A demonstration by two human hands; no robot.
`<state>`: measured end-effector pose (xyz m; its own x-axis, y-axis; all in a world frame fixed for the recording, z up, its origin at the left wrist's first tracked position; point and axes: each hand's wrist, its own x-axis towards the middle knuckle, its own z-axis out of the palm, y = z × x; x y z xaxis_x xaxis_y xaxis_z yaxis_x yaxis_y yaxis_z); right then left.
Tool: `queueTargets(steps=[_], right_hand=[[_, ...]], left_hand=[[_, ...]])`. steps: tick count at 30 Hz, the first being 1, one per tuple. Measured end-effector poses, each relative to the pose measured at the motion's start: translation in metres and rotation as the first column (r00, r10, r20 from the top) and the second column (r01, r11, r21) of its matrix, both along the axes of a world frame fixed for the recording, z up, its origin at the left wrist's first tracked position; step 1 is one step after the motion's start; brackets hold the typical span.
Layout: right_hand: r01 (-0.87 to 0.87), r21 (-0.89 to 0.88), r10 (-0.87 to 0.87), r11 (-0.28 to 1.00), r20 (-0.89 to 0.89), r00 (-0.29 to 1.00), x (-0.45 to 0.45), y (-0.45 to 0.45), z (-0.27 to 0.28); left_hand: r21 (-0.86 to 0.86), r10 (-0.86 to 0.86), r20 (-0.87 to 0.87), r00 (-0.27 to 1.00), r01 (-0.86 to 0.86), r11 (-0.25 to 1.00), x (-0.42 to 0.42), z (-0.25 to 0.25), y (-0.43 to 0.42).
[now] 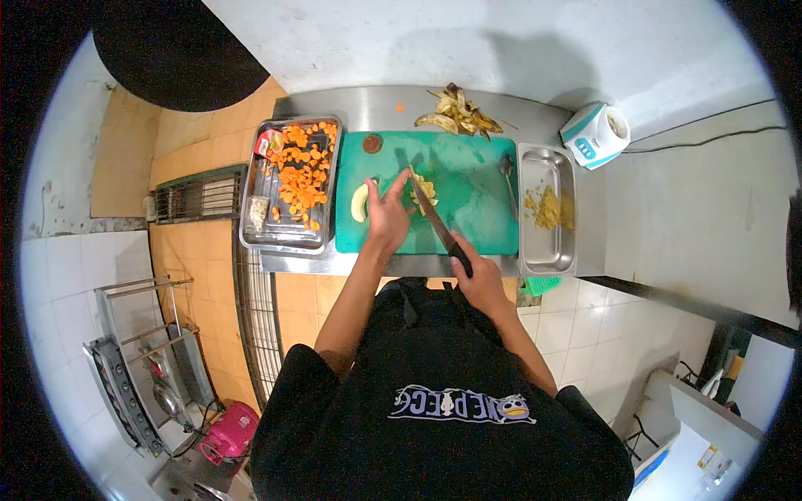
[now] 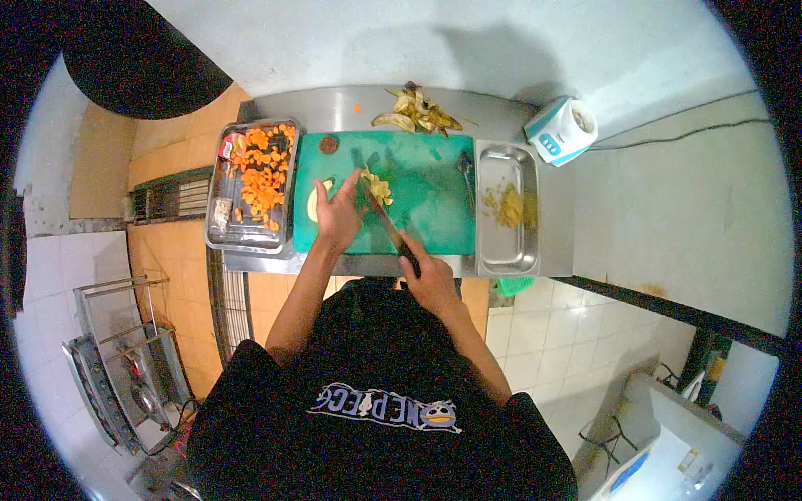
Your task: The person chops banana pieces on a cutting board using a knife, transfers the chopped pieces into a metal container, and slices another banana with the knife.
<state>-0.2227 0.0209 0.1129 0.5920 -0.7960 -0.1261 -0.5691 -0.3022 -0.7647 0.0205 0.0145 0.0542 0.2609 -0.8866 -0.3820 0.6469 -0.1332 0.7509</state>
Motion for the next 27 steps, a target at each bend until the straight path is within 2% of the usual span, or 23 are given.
queueTargets(steps=[2,3,5,6,8,9,11,12,14,15,17,21,23,27], right_hand=[[-0.060,-0.055,0.055,0.997,-0.091,0.994,0.002,0.001,-0.002],[-0.058,-0.053,0.053,0.997,-0.091,0.994,0.002,-0.001,-0.005],[-0.041,-0.011,0.037,0.999,-0.247,0.968,0.003,-0.009,-0.011],[-0.042,-0.010,0.038,0.999,-0.247,0.968,0.002,-0.010,-0.011],[0.020,-0.037,-0.026,0.999,-0.163,0.986,0.002,-0.011,-0.010],[0.017,-0.035,-0.022,0.999,-0.164,0.986,0.002,-0.008,-0.009],[-0.103,-0.150,0.098,0.983,-0.042,0.994,0.000,0.000,-0.005],[-0.103,-0.150,0.098,0.983,-0.043,0.994,-0.001,0.001,-0.006],[-0.109,-0.065,0.088,0.992,-0.270,0.959,-0.002,0.001,-0.009],[-0.114,-0.066,0.093,0.991,-0.271,0.958,-0.003,-0.003,-0.013],[0.010,-0.079,-0.027,0.997,-0.216,0.976,-0.008,-0.008,-0.020],[-0.053,-0.135,0.030,0.989,-0.170,0.985,-0.008,-0.002,-0.010],[-0.070,-0.069,0.053,0.995,-0.231,0.971,-0.006,-0.001,-0.010],[-0.032,-0.107,0.003,0.994,-0.260,0.966,-0.009,-0.007,-0.018]], left_hand=[[-0.180,-0.086,-0.409,0.908,0.012,0.984,0.006,-0.006,0.005],[-0.179,-0.087,-0.410,0.908,0.013,0.984,0.004,-0.002,0.008],[-0.133,-0.057,-0.460,0.886,-0.005,0.991,0.002,0.006,0.012],[-0.132,-0.056,-0.460,0.886,-0.006,0.991,0.002,0.006,0.015],[-0.016,0.031,-0.452,0.892,-0.042,0.999,0.002,0.007,0.019],[-0.013,0.035,-0.452,0.891,-0.046,0.999,0.003,0.003,0.021],[-0.167,-0.078,-0.570,0.818,-0.023,0.986,0.005,-0.005,0.023],[-0.168,-0.078,-0.571,0.817,-0.023,0.986,0.003,0.001,0.022],[-0.023,0.047,-0.600,0.799,-0.076,0.997,-0.002,0.013,0.019],[-0.024,0.051,-0.600,0.798,-0.081,0.996,-0.002,0.014,0.018],[-0.005,0.051,-0.566,0.823,-0.065,0.998,-0.002,0.016,0.019],[-0.037,-0.018,-0.495,0.868,0.000,0.999,-0.007,0.020,0.019],[0.015,0.037,-0.434,0.900,-0.034,0.999,-0.008,0.025,0.015],[0.049,0.015,-0.356,0.935,0.002,0.999,-0.005,0.031,0.016]])
